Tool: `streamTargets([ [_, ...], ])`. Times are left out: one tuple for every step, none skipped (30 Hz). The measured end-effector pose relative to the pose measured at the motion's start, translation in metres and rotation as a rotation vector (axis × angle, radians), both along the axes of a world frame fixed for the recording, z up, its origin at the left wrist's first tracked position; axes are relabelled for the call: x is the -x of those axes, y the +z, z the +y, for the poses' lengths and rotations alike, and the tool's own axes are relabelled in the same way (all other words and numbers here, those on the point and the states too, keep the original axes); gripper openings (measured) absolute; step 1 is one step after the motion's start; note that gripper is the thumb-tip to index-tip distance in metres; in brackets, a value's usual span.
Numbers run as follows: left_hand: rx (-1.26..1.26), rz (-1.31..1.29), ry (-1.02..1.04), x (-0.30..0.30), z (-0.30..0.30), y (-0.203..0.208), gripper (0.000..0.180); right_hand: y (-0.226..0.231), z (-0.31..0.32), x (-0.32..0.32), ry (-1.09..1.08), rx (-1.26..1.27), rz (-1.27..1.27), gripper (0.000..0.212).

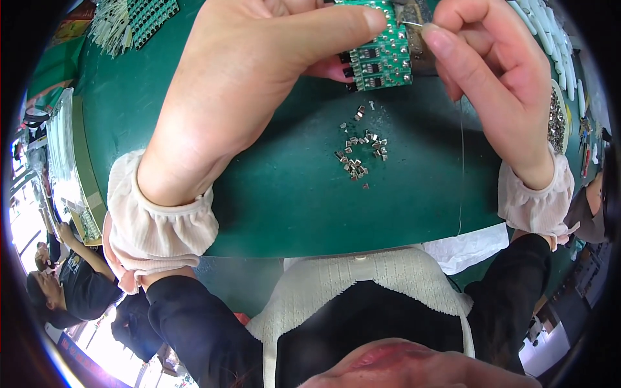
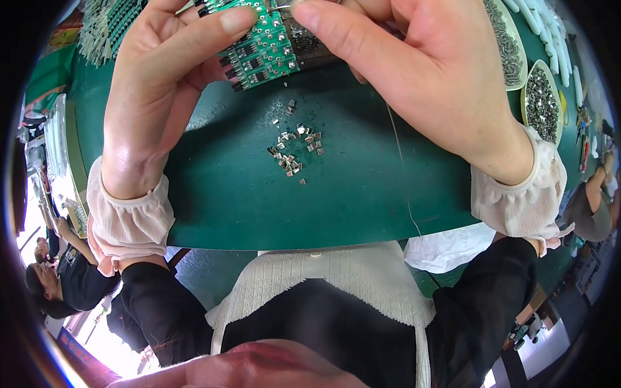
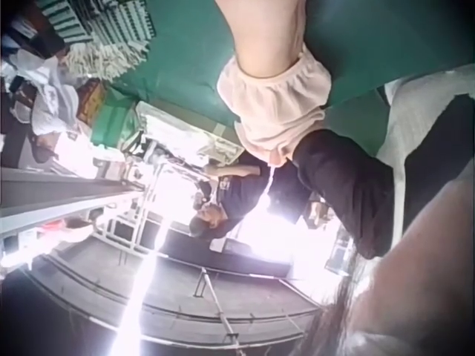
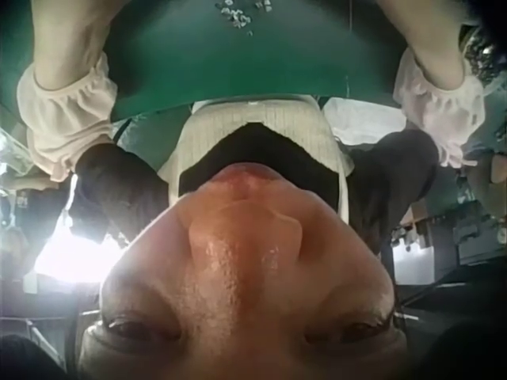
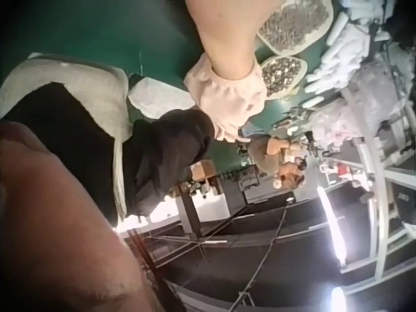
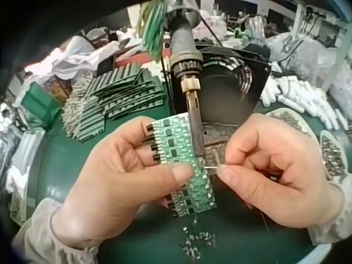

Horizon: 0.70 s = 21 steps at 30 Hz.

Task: Assembling small electronic components onto PCB strips using hands.

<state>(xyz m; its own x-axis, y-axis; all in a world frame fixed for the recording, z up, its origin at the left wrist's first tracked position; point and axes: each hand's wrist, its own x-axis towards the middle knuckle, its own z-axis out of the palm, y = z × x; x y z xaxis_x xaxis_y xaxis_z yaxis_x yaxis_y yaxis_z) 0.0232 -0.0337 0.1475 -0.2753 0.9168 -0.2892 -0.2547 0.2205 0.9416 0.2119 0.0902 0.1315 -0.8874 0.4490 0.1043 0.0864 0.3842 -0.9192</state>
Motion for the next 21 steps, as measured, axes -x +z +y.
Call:
streamTargets([
  [0.001, -0.001, 0.000, 0.000, 0.000, 0.000, 0.039, 0.000, -0.001, 0.001, 0.000, -0.005, -0.001, 0.011],
  [0.001, 0.008, 0.007, 0.000, 0.000, 0.001, 0.039, -0.001, -0.002, 0.002, -0.001, -0.011, -0.002, 0.011],
  [0.001, 0.014, 0.011, 0.000, 0.000, 0.002, 0.039, -0.002, -0.003, 0.002, -0.005, -0.011, -0.003, 0.011],
  [0.001, 0.013, 0.007, -0.001, 0.001, 0.002, 0.039, -0.003, -0.003, 0.002, -0.005, 0.004, 0.016, 0.012],
  [0.000, 0.009, -0.002, -0.001, 0.001, 0.002, 0.039, -0.003, -0.003, 0.001, -0.006, 0.020, 0.036, 0.012],
  [-0.002, 0.009, -0.007, -0.001, 0.000, 0.002, 0.039, -0.003, -0.003, 0.001, -0.005, 0.019, 0.039, 0.012],
  [-0.002, 0.012, -0.006, 0.002, 0.000, -0.003, 0.039, -0.002, -0.003, 0.000, -0.009, 0.004, 0.019, 0.012],
  [-0.055, -0.031, -0.028, 0.006, -0.001, -0.011, 0.039, -0.002, -0.003, 0.000, -0.013, -0.011, 0.000, 0.012],
  [-0.107, -0.074, -0.051, 0.009, -0.002, -0.016, 0.039, -0.001, -0.002, 0.000, -0.013, -0.012, 0.002, 0.012],
  [-0.108, -0.072, -0.051, 0.010, -0.002, -0.017, 0.039, -0.001, -0.002, 0.000, -0.013, 0.009, -0.001, 0.012],
  [-0.109, -0.075, -0.057, 0.011, -0.002, -0.017, 0.039, -0.001, -0.002, 0.000, -0.013, 0.030, -0.004, 0.012],
  [-0.109, -0.082, -0.068, 0.011, -0.002, -0.018, 0.039, -0.001, -0.002, -0.001, -0.016, 0.030, -0.004, 0.012],
  [-0.109, -0.083, -0.070, 0.008, -0.001, -0.014, 0.039, -0.002, -0.001, -0.001, -0.030, 0.086, 0.008, 0.013],
  [-0.062, -0.042, -0.048, 0.004, -0.001, -0.007, 0.039, -0.003, -0.001, -0.001, -0.045, 0.142, 0.020, 0.013],
  [-0.015, -0.001, -0.025, 0.002, 0.000, -0.003, 0.039, -0.002, -0.001, -0.002, -0.046, 0.143, 0.020, 0.013],
  [-0.014, -0.001, -0.025, 0.001, 0.001, -0.003, 0.039, 0.000, -0.001, -0.001, -0.054, 0.160, -0.001, 0.012],
  [-0.005, -0.011, -0.019, 0.000, 0.002, -0.003, 0.039, 0.000, -0.001, -0.002, -0.063, 0.177, -0.022, 0.012],
  [0.004, -0.019, -0.011, 0.000, 0.002, -0.002, 0.039, 0.000, -0.003, -0.001, -0.061, 0.177, -0.022, 0.012],
  [0.004, -0.018, -0.009, 0.001, 0.000, -0.005, 0.039, -0.002, -0.007, -0.001, -0.105, 0.247, 0.001, 0.012],
  [-0.021, -0.063, -0.024, 0.002, -0.004, -0.011, 0.039, -0.003, -0.009, -0.001, -0.150, 0.317, 0.024, 0.012],
  [-0.046, -0.108, -0.038, 0.004, -0.006, -0.014, 0.039, -0.002, -0.008, -0.001, -0.147, 0.318, 0.024, 0.012],
])
